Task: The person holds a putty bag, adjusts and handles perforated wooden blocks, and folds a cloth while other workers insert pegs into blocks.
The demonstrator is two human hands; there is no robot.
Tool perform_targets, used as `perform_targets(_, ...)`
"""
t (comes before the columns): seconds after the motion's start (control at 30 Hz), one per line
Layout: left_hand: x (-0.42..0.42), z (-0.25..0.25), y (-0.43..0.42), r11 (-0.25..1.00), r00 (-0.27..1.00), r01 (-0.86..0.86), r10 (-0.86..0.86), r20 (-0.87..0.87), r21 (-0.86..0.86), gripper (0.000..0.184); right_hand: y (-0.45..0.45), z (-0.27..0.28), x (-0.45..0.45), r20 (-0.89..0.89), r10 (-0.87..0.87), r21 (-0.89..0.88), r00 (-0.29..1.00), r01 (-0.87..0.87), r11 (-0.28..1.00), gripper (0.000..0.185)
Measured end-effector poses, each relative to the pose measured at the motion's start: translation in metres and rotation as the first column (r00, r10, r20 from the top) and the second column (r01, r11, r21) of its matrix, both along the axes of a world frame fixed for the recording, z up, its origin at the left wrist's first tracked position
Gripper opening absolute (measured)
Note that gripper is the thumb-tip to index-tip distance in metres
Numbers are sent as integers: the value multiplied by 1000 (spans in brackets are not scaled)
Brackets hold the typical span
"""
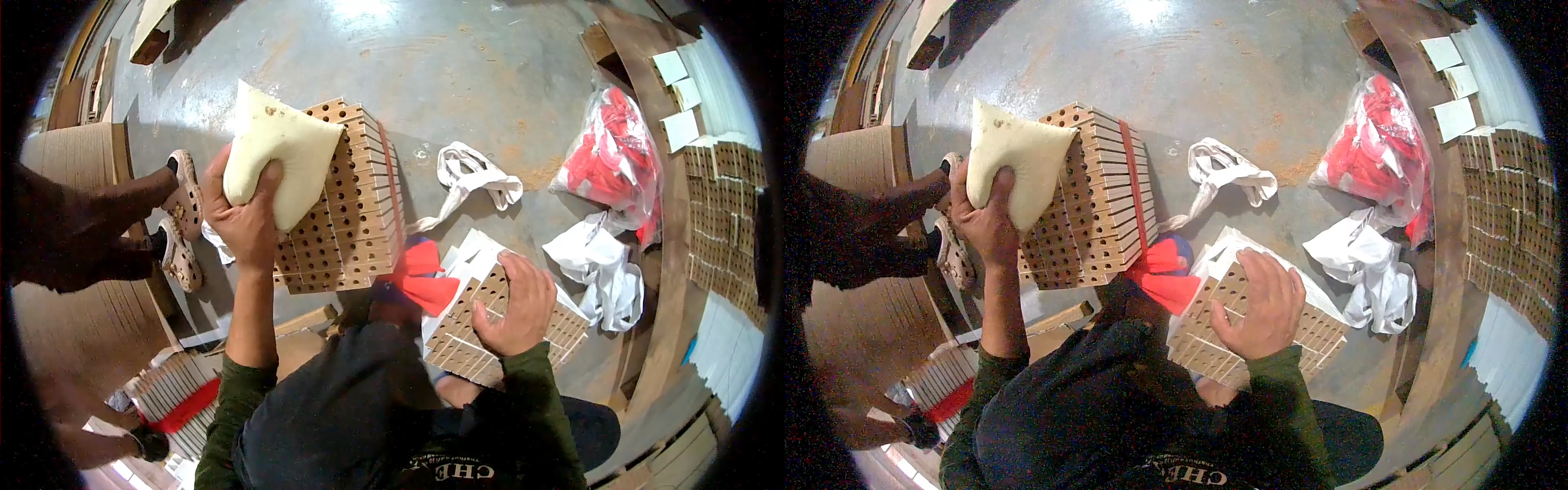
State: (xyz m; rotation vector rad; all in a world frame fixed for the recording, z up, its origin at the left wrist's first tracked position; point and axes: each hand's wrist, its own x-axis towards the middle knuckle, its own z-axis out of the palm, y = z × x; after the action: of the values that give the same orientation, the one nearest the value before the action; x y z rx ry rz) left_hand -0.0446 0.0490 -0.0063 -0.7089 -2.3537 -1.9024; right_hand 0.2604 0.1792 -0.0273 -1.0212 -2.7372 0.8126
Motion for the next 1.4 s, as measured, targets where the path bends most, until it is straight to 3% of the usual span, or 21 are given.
perform_targets(0.23, 0, 7, 10, 994, 998, -10, 17, -58, 110, 40, 0, -1, 0, -13, -4, 10, 1000, 4, 1000, 65)
perform_targets(0.5, -4, 5, 10, 990, 1000, 22, -24, 14, 137, 42, 0, 0, -1, 8, -8, 6, 1000, 8, 1000, 65)
perform_targets(0.6, -8, 0, 9, 998, 999, 13, -11, -37, 56, 42, 0, 0, -1, 14, -7, 7, 1000, 6, 1000, 65)
perform_targets(0.93, -11, 13, 5, 992, 999, -7, 11, -35, 128, 37, 0, 2, -2, 20, -6, -6, 1000, 7, 1000, 67)
perform_targets(1.4, -15, 2, -1, 998, 999, -29, 30, -18, 52, 38, -1, -1, -1, 20, 0, 12, 1000, 0, 1000, 67)
